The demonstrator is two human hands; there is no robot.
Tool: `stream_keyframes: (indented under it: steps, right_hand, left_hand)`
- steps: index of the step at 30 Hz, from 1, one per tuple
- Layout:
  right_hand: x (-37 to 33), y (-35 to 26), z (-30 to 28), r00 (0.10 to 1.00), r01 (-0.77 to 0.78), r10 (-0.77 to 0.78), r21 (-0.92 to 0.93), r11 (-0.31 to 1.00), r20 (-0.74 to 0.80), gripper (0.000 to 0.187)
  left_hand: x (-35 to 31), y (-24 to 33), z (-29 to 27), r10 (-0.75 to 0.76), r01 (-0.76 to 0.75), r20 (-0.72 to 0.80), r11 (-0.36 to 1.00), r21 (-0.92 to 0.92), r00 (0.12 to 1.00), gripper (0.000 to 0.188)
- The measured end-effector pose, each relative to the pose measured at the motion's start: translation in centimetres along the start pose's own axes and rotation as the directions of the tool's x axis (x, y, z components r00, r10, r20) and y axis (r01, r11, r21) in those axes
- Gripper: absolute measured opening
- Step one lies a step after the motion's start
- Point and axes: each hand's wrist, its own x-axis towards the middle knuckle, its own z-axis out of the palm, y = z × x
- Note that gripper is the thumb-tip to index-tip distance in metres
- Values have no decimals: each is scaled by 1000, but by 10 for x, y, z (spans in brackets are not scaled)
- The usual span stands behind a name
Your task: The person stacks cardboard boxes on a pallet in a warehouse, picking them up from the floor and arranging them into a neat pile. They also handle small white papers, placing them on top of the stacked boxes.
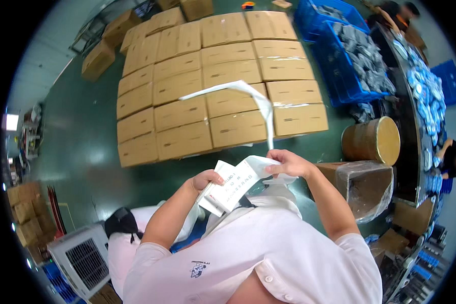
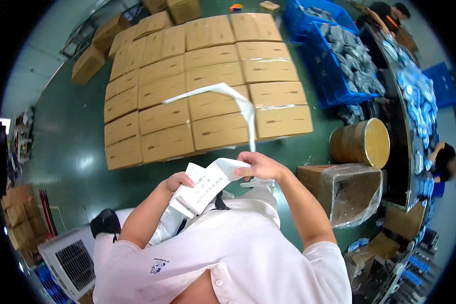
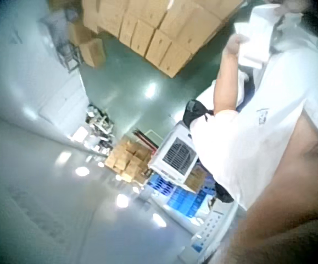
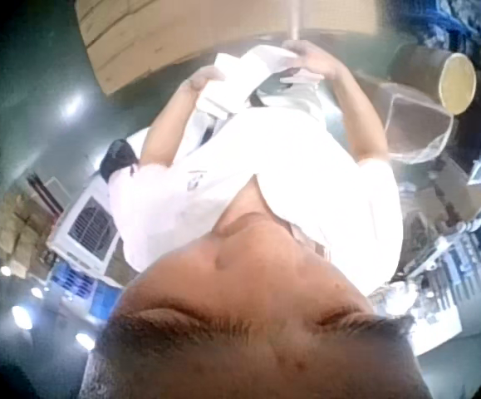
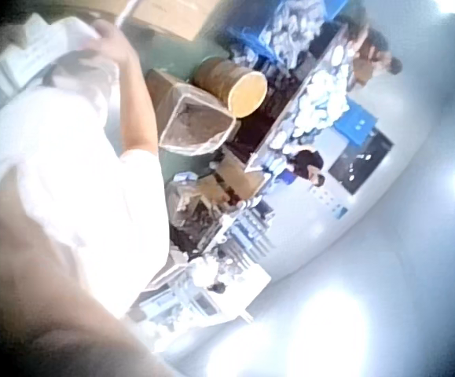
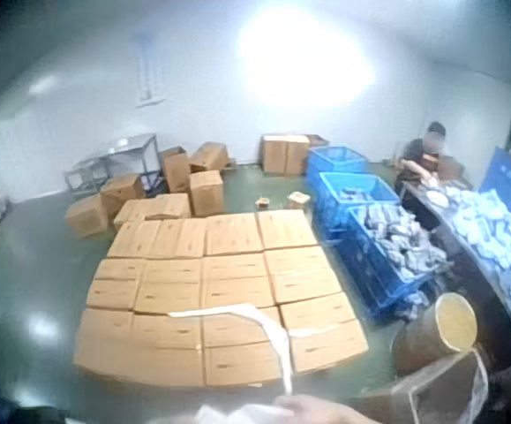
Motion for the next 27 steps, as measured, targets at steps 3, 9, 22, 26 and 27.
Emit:
stream_keyframes:
  steps: [3, 9, 22, 26, 27]
  right_hand:
    - [-59, 37, -66, 987, 72, -49, 151, 986, -150, 23]
    - [-158, 68, -161, 957, 124, -73, 169, 978, -279, 16]
    - [-185, 67, -244, 978, 159, -168, -79, 984, -124, 25]
    - [-160, 52, -253, 982, 95, -28, 362, 927, -188, 19]
    - [-150, 52, -253, 978, 108, -14, 448, 887, -209, 19]
  left_hand:
    - [82, 18, 52, -19, 22, 66, 999, -34, 998, 56]
    - [216, 18, 124, -78, 84, 102, 995, -56, 992, 65]
    - [325, 55, 240, -209, 225, -99, 755, 616, 973, 68]
    - [316, 76, 236, -134, 122, -32, 746, 654, 990, 75]
    - [312, 83, 235, -121, 93, -2, 757, 646, 993, 75]
